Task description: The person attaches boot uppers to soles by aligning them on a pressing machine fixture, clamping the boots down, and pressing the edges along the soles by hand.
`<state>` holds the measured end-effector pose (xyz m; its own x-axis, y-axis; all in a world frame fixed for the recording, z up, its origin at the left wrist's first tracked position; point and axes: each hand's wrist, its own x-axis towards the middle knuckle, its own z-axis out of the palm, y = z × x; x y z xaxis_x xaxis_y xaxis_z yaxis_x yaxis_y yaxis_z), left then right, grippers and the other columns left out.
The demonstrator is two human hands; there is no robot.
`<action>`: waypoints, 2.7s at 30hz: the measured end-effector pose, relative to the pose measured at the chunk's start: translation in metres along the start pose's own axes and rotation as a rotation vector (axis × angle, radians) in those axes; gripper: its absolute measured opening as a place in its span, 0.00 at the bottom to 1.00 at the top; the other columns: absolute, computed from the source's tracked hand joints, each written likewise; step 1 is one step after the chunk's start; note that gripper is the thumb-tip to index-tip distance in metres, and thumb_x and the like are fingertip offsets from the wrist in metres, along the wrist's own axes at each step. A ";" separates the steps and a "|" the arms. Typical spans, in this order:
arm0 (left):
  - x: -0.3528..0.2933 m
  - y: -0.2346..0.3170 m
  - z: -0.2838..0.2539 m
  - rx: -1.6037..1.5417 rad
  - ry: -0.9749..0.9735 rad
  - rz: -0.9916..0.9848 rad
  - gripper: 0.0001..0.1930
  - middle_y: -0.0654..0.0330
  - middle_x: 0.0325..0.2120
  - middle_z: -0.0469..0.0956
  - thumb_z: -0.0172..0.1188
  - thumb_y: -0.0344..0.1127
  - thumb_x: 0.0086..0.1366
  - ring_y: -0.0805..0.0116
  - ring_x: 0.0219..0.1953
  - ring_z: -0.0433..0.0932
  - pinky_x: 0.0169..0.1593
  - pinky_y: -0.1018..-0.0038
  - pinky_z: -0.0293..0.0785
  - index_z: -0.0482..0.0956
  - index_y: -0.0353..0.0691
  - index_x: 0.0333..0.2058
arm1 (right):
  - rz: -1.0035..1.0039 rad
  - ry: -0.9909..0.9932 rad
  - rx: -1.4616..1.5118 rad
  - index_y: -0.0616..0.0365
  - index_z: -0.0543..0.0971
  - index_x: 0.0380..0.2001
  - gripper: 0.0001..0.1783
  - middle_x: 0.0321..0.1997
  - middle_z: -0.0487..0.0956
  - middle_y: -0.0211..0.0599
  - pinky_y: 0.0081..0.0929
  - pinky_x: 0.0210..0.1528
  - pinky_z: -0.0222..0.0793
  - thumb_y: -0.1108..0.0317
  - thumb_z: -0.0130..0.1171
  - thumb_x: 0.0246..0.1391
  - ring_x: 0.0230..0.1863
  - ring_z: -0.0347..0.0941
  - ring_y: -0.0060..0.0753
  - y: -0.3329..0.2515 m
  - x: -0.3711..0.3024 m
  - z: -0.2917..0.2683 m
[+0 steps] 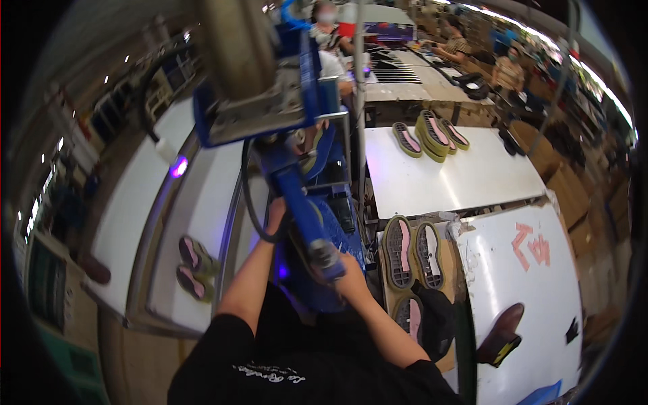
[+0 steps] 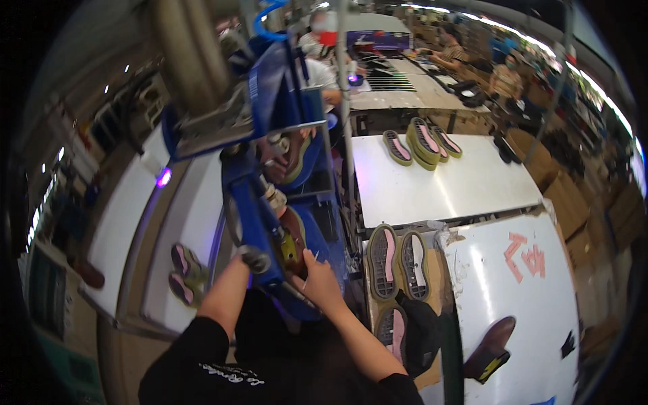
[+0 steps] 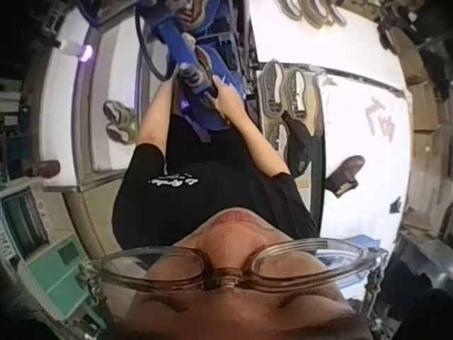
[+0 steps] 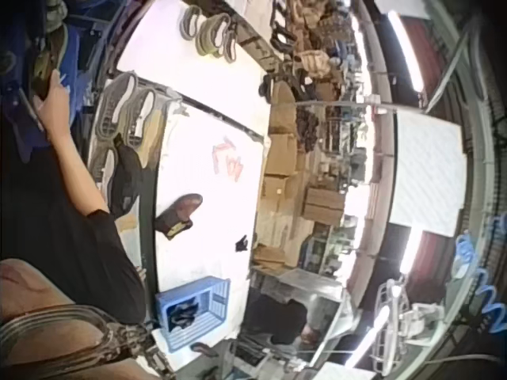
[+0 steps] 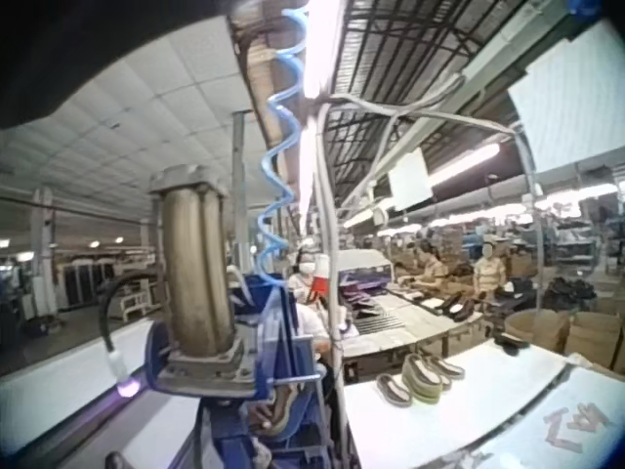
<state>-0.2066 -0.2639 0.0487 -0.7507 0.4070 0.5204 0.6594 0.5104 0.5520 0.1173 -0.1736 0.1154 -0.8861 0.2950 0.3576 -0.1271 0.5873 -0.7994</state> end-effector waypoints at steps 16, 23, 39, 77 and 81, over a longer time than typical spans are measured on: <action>0.005 0.033 -0.021 -0.281 -0.343 -0.133 0.20 0.50 0.34 0.87 0.76 0.50 0.55 0.55 0.39 0.87 0.45 0.62 0.78 0.89 0.41 0.39 | 0.137 0.007 -0.183 0.68 0.82 0.19 0.25 0.15 0.76 0.54 0.40 0.28 0.73 0.53 0.73 0.50 0.22 0.79 0.56 -0.020 0.015 -0.006; 0.007 0.028 -0.013 -0.330 -0.269 0.015 0.18 0.47 0.33 0.86 0.74 0.46 0.58 0.51 0.38 0.87 0.42 0.63 0.78 0.87 0.38 0.38 | 0.236 -0.071 -0.164 0.74 0.72 0.59 0.35 0.28 0.84 0.46 0.38 0.38 0.76 0.60 0.70 0.56 0.31 0.83 0.49 -0.025 0.011 -0.007; -0.003 -0.020 0.022 -0.659 -0.241 -0.098 0.30 0.50 0.31 0.86 0.51 0.57 0.75 0.58 0.37 0.85 0.43 0.64 0.73 0.84 0.30 0.35 | 0.311 0.005 -0.042 0.65 0.76 0.49 0.26 0.33 0.84 0.42 0.36 0.45 0.76 0.56 0.71 0.57 0.37 0.83 0.42 0.040 -0.011 0.029; 0.075 -0.015 -0.065 -0.090 0.094 -0.070 0.29 0.42 0.53 0.80 0.40 0.52 0.81 0.44 0.58 0.77 0.63 0.60 0.68 0.71 0.31 0.62 | 0.256 0.913 -0.189 0.60 0.69 0.69 0.54 0.60 0.79 0.60 0.43 0.62 0.71 0.33 0.69 0.49 0.62 0.75 0.60 0.270 0.362 -0.260; 0.083 -0.027 -0.061 -0.042 0.146 -0.098 0.28 0.42 0.54 0.80 0.41 0.51 0.81 0.44 0.58 0.77 0.63 0.60 0.68 0.71 0.30 0.62 | 0.440 0.692 -0.372 0.51 0.69 0.70 0.54 0.63 0.79 0.49 0.64 0.64 0.64 0.33 0.71 0.46 0.65 0.73 0.52 0.277 0.412 -0.303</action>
<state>-0.2847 -0.2906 0.1169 -0.7994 0.2407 0.5504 0.5868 0.5091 0.6296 -0.1477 0.3388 0.1874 -0.3383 0.8681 0.3631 0.4192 0.4845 -0.7678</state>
